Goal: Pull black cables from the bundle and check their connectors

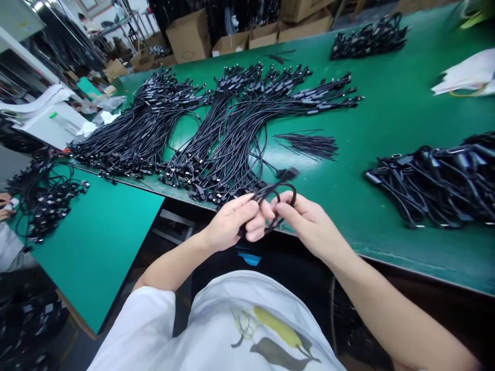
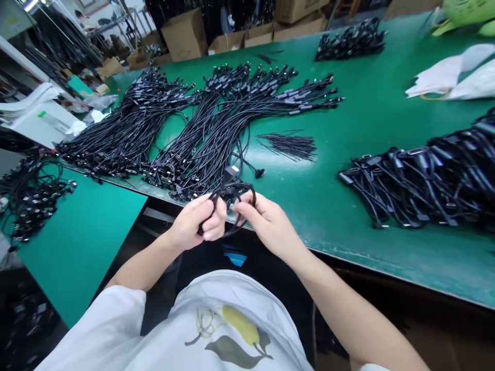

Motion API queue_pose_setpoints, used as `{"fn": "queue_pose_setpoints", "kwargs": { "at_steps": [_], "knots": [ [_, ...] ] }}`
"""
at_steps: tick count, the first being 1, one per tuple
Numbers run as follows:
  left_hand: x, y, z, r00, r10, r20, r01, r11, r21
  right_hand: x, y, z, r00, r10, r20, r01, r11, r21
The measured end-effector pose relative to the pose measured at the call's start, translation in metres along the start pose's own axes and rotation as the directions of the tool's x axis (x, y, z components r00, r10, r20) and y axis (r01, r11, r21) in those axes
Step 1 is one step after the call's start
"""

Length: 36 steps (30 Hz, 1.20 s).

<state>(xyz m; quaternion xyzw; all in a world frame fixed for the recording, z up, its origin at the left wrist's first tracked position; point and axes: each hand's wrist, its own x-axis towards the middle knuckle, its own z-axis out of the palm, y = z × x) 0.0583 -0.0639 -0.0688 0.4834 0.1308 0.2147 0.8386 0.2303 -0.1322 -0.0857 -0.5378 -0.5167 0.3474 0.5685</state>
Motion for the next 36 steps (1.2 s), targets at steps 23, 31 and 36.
{"fn": "queue_pose_setpoints", "kwargs": {
  "at_steps": [23,31,36],
  "knots": [
    [0.001,-0.035,-0.004,0.998,-0.055,-0.016,0.055,0.854,0.517,-0.006,-0.005,0.036,0.973,0.043,-0.229,0.064,0.896,0.440],
    [0.006,-0.048,0.008,0.986,-0.168,0.023,0.161,0.969,0.185,0.012,-0.017,0.032,0.970,0.093,-0.225,0.035,0.862,0.506],
    [0.006,-0.045,0.021,0.960,-0.278,-0.026,0.263,0.932,-0.251,0.024,-0.013,0.023,0.975,0.117,-0.189,-0.019,0.891,0.454]
  ]
}}
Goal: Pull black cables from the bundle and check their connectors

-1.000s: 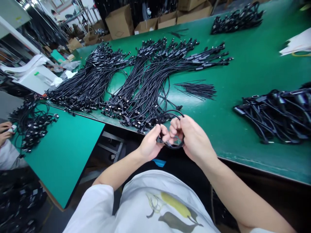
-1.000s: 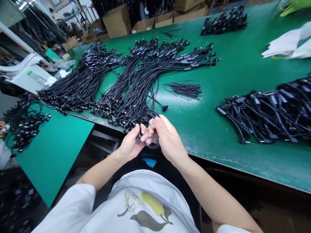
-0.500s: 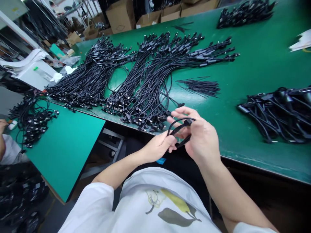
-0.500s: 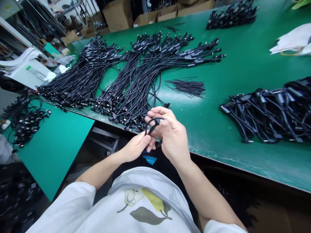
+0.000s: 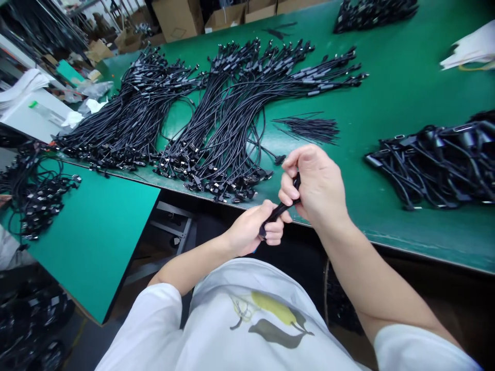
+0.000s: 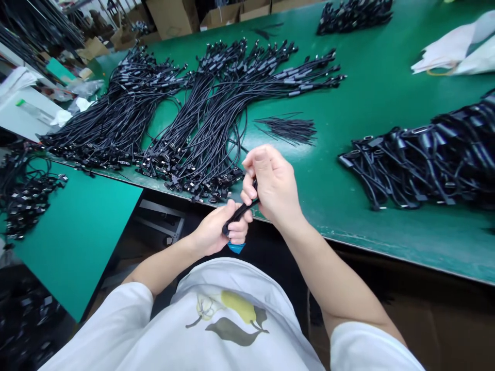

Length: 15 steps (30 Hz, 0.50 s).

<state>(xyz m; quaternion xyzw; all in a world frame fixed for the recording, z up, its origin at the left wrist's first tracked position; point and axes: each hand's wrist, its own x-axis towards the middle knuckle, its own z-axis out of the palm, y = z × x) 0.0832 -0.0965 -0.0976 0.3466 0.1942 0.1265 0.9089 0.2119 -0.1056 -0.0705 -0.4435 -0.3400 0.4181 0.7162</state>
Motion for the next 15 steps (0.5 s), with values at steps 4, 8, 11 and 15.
{"fn": "queue_pose_setpoints", "kwargs": {
  "at_steps": [4,8,11,15],
  "knots": [
    [0.000,0.005,-0.004,1.000,-0.019,0.010,0.019,1.000,0.021,0.005,-0.007,-0.011,0.999,-0.044,0.016,0.047,0.970,-0.237],
    [0.001,0.015,-0.018,0.993,0.046,-0.106,-0.030,0.988,0.148,0.002,-0.026,-0.035,0.813,-0.405,0.418,0.573,0.428,-0.699],
    [0.001,0.022,-0.025,0.991,0.079,-0.109,-0.044,0.956,0.290,-0.006,-0.029,-0.050,0.536,-0.261,0.803,0.816,-0.085,-0.572],
    [0.002,0.024,-0.023,1.000,0.031,-0.002,-0.025,0.826,0.563,-0.014,-0.012,-0.061,0.428,0.004,0.904,0.872,-0.267,-0.411]
  ]
}}
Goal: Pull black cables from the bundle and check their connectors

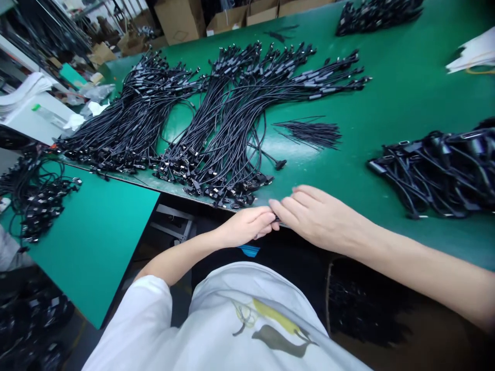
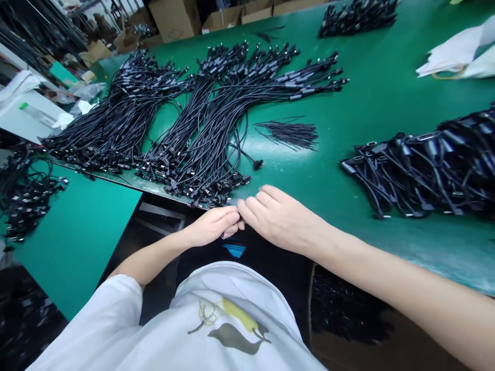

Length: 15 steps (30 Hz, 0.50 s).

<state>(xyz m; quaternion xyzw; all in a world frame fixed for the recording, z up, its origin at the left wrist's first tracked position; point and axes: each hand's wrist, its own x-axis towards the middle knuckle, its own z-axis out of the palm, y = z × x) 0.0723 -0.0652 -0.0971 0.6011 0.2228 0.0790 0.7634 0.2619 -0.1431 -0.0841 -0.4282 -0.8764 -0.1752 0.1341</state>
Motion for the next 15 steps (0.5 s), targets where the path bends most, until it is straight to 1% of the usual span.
{"fn": "queue_pose_setpoints", "kwargs": {
  "at_steps": [2,5,6,8,9,10,11,12,13,14,15],
  "knots": [
    [0.002,0.001,0.000,0.999,-0.017,0.039,0.013,0.993,0.116,-0.005,-0.001,0.008,0.998,-0.030,0.048,0.030,0.999,-0.014],
    [0.008,0.001,-0.006,0.985,-0.105,0.136,0.083,0.984,0.158,-0.010,0.004,0.016,0.996,-0.055,0.070,0.052,0.998,0.046],
    [0.011,0.000,-0.009,0.971,-0.141,0.192,0.115,0.983,0.141,-0.010,0.007,0.017,0.994,-0.071,0.089,0.063,0.993,0.095],
    [0.016,-0.003,-0.014,0.926,-0.203,0.320,0.194,0.979,0.059,-0.007,0.017,0.016,0.986,-0.117,0.119,0.088,0.971,0.224],
    [0.019,-0.005,-0.015,0.909,-0.212,0.358,0.230,0.973,-0.007,-0.005,0.023,0.014,0.983,-0.137,0.125,0.098,0.956,0.278],
    [0.021,-0.005,-0.014,0.914,-0.199,0.353,0.246,0.965,-0.091,-0.002,0.028,0.010,0.983,-0.140,0.119,0.097,0.946,0.309],
    [0.023,-0.005,-0.012,0.940,-0.164,0.299,0.229,0.954,-0.194,0.001,0.031,0.006,0.987,-0.124,0.098,0.087,0.945,0.315],
    [0.025,-0.004,-0.009,0.975,-0.109,0.193,0.166,0.937,-0.307,0.004,0.033,0.001,0.995,-0.088,0.053,0.068,0.953,0.297],
    [0.028,-0.001,-0.006,0.998,-0.046,0.042,0.059,0.909,-0.412,0.007,0.031,-0.003,1.000,-0.020,-0.015,0.023,0.965,0.263],
    [0.030,0.002,-0.002,0.992,0.008,-0.126,-0.070,0.867,-0.493,0.010,0.026,-0.005,0.990,0.087,-0.108,-0.060,0.972,0.229],
    [0.032,0.006,0.001,0.960,0.040,-0.278,-0.191,0.817,-0.544,0.013,0.019,-0.006,0.957,0.210,-0.203,-0.165,0.962,0.215]
  ]
}}
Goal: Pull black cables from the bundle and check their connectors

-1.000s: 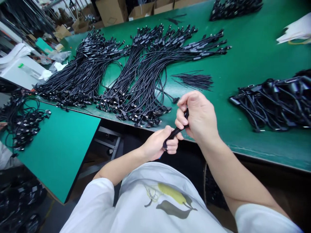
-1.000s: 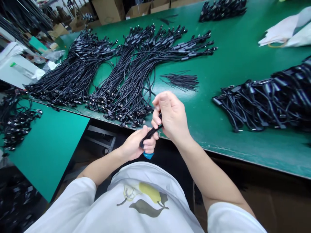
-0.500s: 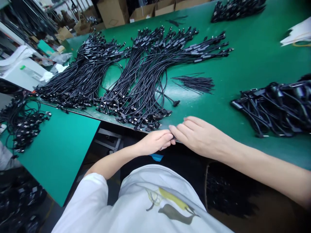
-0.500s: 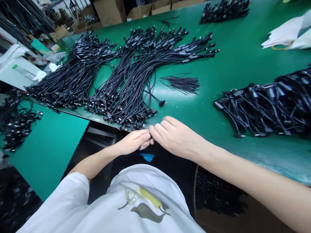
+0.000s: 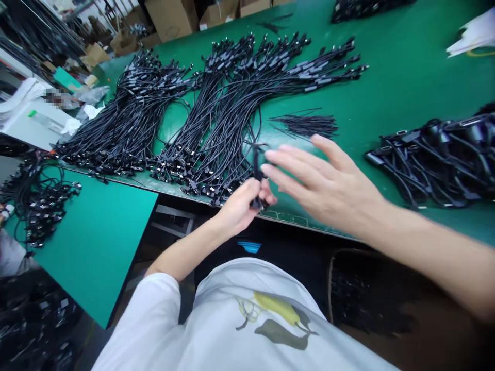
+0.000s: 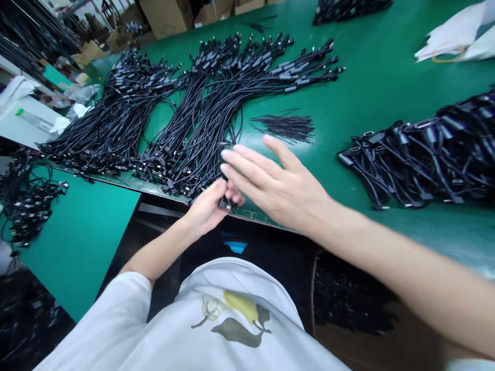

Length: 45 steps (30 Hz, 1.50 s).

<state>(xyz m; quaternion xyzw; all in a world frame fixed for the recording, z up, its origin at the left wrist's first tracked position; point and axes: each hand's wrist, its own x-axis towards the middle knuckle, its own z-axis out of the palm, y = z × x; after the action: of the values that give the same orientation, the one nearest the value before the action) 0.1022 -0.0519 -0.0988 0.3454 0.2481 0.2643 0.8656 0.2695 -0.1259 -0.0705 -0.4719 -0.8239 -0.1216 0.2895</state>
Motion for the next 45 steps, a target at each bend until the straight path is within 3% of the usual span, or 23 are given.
{"fn": "queue_pose_setpoints", "kwargs": {
  "at_steps": [2,4,7,10,16,19,22,25,28,31,35,38,43,45],
  "knots": [
    [0.002,0.004,0.010,0.978,0.128,-0.162,-0.148,0.982,-0.116,-0.001,-0.020,0.013,0.961,0.215,-0.175,-0.218,0.976,-0.001],
    [0.003,0.008,0.017,0.960,0.167,-0.224,-0.204,0.967,-0.154,-0.002,-0.038,0.034,0.913,0.353,-0.206,-0.354,0.935,0.033],
    [0.002,0.011,0.020,0.956,0.184,-0.227,-0.225,0.959,-0.171,0.001,-0.053,0.062,0.880,0.412,-0.237,-0.413,0.910,0.048],
    [0.001,0.010,0.018,0.952,0.185,-0.242,-0.228,0.960,-0.162,0.008,-0.055,0.067,0.875,0.418,-0.243,-0.421,0.906,0.040],
    [-0.001,0.011,0.015,0.950,0.152,-0.272,-0.172,0.984,-0.049,0.012,-0.050,0.053,0.914,0.322,-0.245,-0.346,0.936,-0.060],
    [-0.001,0.019,0.012,0.968,0.068,-0.241,-0.096,0.990,-0.106,0.008,-0.046,0.058,0.990,0.104,-0.093,-0.107,0.994,-0.022],
    [-0.001,0.023,0.004,0.975,0.039,-0.220,-0.068,0.990,-0.124,0.004,-0.041,0.056,0.996,-0.083,0.010,0.081,0.987,0.136],
    [-0.002,0.020,-0.006,0.983,0.121,-0.141,-0.118,0.993,0.026,0.004,-0.031,0.035,0.994,-0.077,-0.076,0.092,0.972,0.217],
    [-0.009,0.015,-0.012,0.990,0.131,0.043,-0.137,0.957,0.254,0.009,-0.014,0.011,0.990,-0.062,-0.130,0.059,0.998,-0.026],
    [-0.020,0.017,-0.013,0.981,0.034,0.189,-0.129,0.844,0.521,0.013,0.003,0.002,0.987,-0.151,0.052,0.159,0.953,-0.258],
    [-0.030,0.022,-0.010,0.979,-0.009,0.204,-0.154,0.626,0.765,0.005,0.007,0.010,0.961,-0.126,0.247,0.169,0.973,-0.159],
    [-0.030,0.024,-0.009,0.975,-0.029,0.219,-0.177,0.488,0.855,-0.003,0.002,0.011,0.969,-0.075,0.236,0.116,0.979,-0.166],
    [-0.020,0.029,-0.004,0.944,-0.068,0.324,-0.320,0.061,0.945,-0.009,0.000,0.006,0.977,-0.145,0.156,0.190,0.926,-0.327],
    [-0.015,0.032,-0.001,0.947,-0.108,0.301,-0.300,0.030,0.954,-0.010,0.001,0.003,0.971,-0.166,0.170,0.218,0.905,-0.366]
  ]
}}
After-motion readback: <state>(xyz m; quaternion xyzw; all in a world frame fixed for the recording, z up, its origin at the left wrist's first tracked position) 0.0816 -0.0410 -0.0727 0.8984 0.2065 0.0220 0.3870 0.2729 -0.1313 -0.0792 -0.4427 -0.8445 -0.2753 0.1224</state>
